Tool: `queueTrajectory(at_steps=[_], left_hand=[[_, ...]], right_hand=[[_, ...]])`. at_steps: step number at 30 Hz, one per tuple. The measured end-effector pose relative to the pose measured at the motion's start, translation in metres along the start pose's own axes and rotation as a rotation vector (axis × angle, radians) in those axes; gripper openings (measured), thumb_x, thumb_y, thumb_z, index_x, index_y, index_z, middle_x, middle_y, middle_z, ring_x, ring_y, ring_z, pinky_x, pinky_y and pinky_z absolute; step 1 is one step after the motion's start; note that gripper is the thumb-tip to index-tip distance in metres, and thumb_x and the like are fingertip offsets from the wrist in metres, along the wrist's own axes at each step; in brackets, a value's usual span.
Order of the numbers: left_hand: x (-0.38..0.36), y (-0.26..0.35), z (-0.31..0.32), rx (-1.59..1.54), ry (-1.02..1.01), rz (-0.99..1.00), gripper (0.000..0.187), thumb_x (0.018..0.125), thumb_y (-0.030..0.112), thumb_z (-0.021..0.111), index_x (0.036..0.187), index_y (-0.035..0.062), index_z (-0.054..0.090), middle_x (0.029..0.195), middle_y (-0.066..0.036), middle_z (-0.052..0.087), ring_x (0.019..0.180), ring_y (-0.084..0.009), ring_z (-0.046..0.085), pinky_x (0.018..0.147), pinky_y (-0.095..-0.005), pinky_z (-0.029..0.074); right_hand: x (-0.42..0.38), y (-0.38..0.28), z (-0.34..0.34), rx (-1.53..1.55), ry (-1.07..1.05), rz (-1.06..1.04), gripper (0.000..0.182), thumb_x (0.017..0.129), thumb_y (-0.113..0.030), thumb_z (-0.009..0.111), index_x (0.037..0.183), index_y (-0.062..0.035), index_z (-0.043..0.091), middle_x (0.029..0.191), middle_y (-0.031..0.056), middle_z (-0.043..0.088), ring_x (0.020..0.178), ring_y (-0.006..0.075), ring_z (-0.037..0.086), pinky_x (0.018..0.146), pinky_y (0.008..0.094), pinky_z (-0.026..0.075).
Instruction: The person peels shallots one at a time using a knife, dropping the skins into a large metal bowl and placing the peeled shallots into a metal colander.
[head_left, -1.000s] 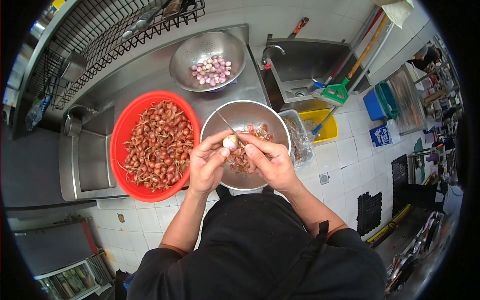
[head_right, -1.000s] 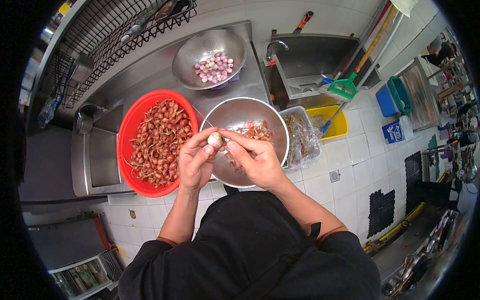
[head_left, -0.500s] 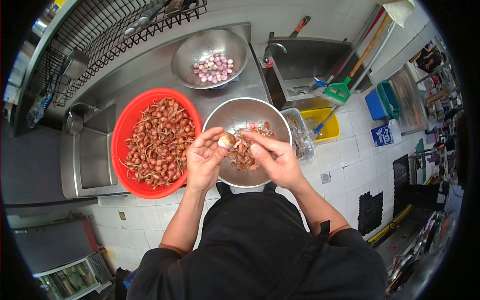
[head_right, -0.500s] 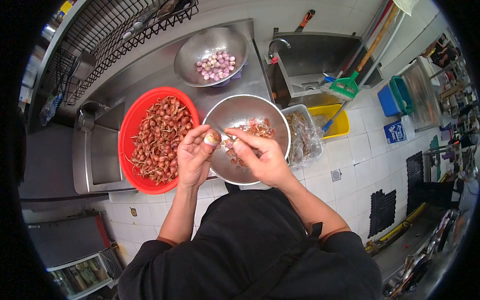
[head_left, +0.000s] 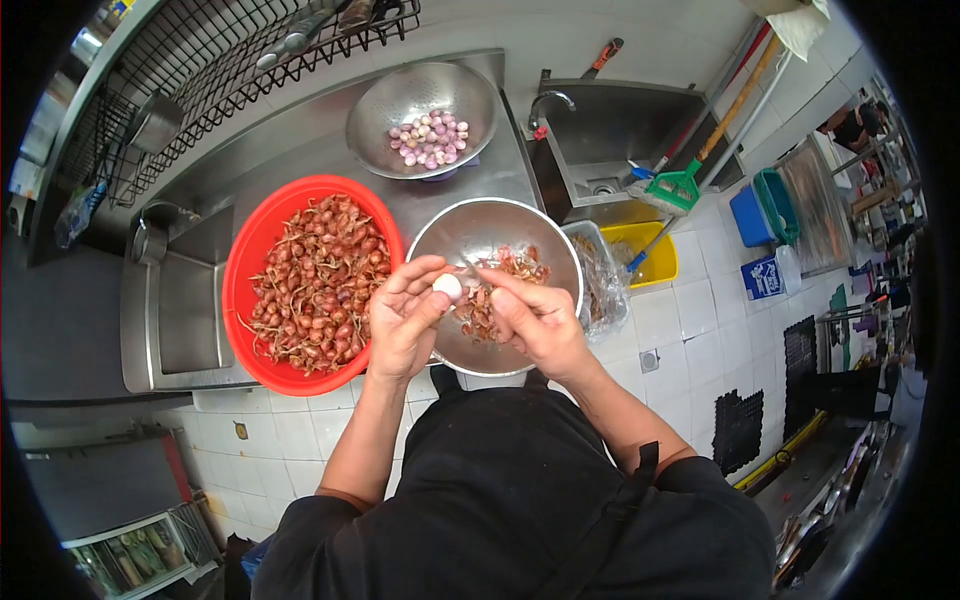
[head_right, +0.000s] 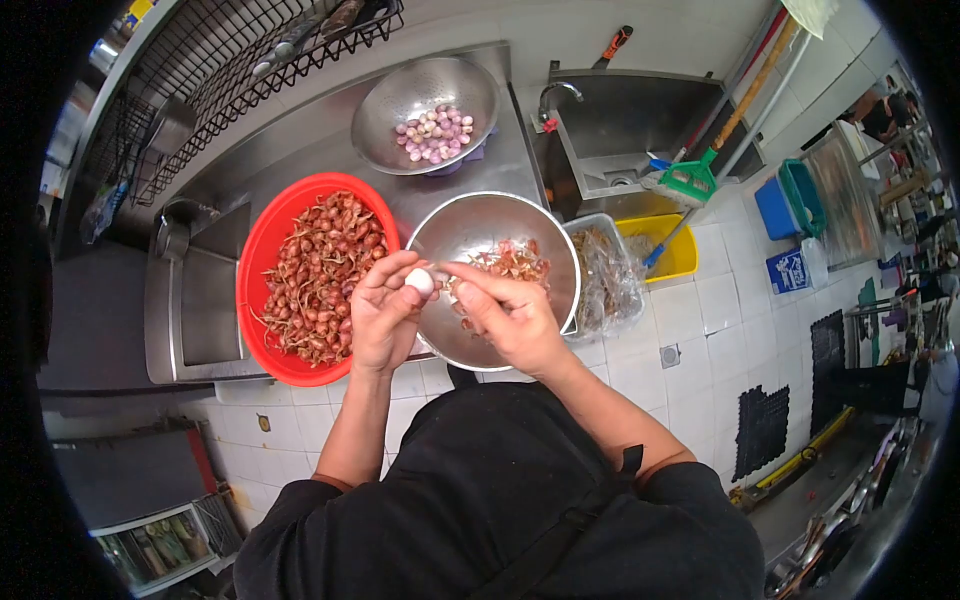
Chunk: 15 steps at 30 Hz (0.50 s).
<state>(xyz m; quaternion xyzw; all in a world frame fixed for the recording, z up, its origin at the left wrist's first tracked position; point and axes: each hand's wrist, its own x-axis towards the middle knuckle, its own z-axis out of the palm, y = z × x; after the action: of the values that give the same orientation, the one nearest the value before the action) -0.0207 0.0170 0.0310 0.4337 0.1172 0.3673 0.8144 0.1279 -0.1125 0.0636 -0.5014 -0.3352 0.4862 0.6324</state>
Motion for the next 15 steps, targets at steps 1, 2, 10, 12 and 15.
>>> queueTrajectory(at_steps=[1, 2, 10, 12, 15], left_hand=[[0.000, 0.002, -0.002, -0.066, -0.020, -0.048, 0.040, 0.088, -0.005, 0.065, 0.126, -0.0033, 0.054, 0.118, -0.015, 0.064, 0.104, -0.0198, 0.064, 0.089, -0.0309, 0.054], [0.000, 0.003, -0.002, -0.132, -0.040, -0.099, 0.039, 0.089, -0.004, 0.064, 0.126, -0.0036, 0.054, 0.119, -0.015, 0.064, 0.105, -0.0201, 0.064, 0.090, -0.0308, 0.054], [-0.002, -0.015, -0.011, -0.112, 0.003, -0.063, 0.034, 0.091, -0.005, 0.061, 0.124, -0.0022, 0.056, 0.113, -0.014, 0.065, 0.099, -0.0201, 0.067, 0.088, -0.0303, 0.056], [-0.003, -0.015, -0.013, -0.129, -0.028, -0.081, 0.034, 0.091, -0.005, 0.061, 0.124, -0.0022, 0.056, 0.113, -0.014, 0.065, 0.099, -0.0207, 0.067, 0.089, -0.0308, 0.056], [-0.001, -0.008, -0.002, -0.084, -0.001, -0.059, 0.034, 0.090, -0.004, 0.062, 0.124, -0.0014, 0.056, 0.115, -0.014, 0.064, 0.104, -0.0220, 0.066, 0.087, -0.0301, 0.056]], right_hand=[[0.002, 0.001, -0.002, -0.002, -0.003, -0.002, 0.036, 0.101, -0.016, 0.054, 0.133, -0.0002, 0.057, 0.074, -0.0015, 0.059, 0.067, 0.0036, 0.052, 0.061, 0.0196, 0.043], [0.005, 0.004, -0.004, 0.027, 0.002, -0.017, 0.036, 0.101, -0.017, 0.054, 0.133, -0.0011, 0.057, 0.069, -0.0043, 0.051, 0.062, 0.0023, 0.044, 0.056, 0.0195, 0.036], [0.002, 0.002, 0.002, -0.040, 0.024, -0.001, 0.034, 0.101, -0.015, 0.053, 0.131, -0.0007, 0.059, 0.068, -0.0043, 0.052, 0.060, 0.0019, 0.043, 0.055, 0.0192, 0.038], [0.003, 0.006, 0.004, -0.117, 0.144, -0.112, 0.033, 0.101, -0.014, 0.054, 0.130, 0.0001, 0.059, 0.078, -0.0015, 0.059, 0.068, 0.0024, 0.049, 0.063, 0.0197, 0.044], [0.008, 0.015, -0.003, -0.078, 0.246, -0.143, 0.033, 0.100, -0.013, 0.056, 0.129, 0.0018, 0.060, 0.093, 0.0025, 0.066, 0.080, 0.0036, 0.055, 0.075, 0.0213, 0.048]])
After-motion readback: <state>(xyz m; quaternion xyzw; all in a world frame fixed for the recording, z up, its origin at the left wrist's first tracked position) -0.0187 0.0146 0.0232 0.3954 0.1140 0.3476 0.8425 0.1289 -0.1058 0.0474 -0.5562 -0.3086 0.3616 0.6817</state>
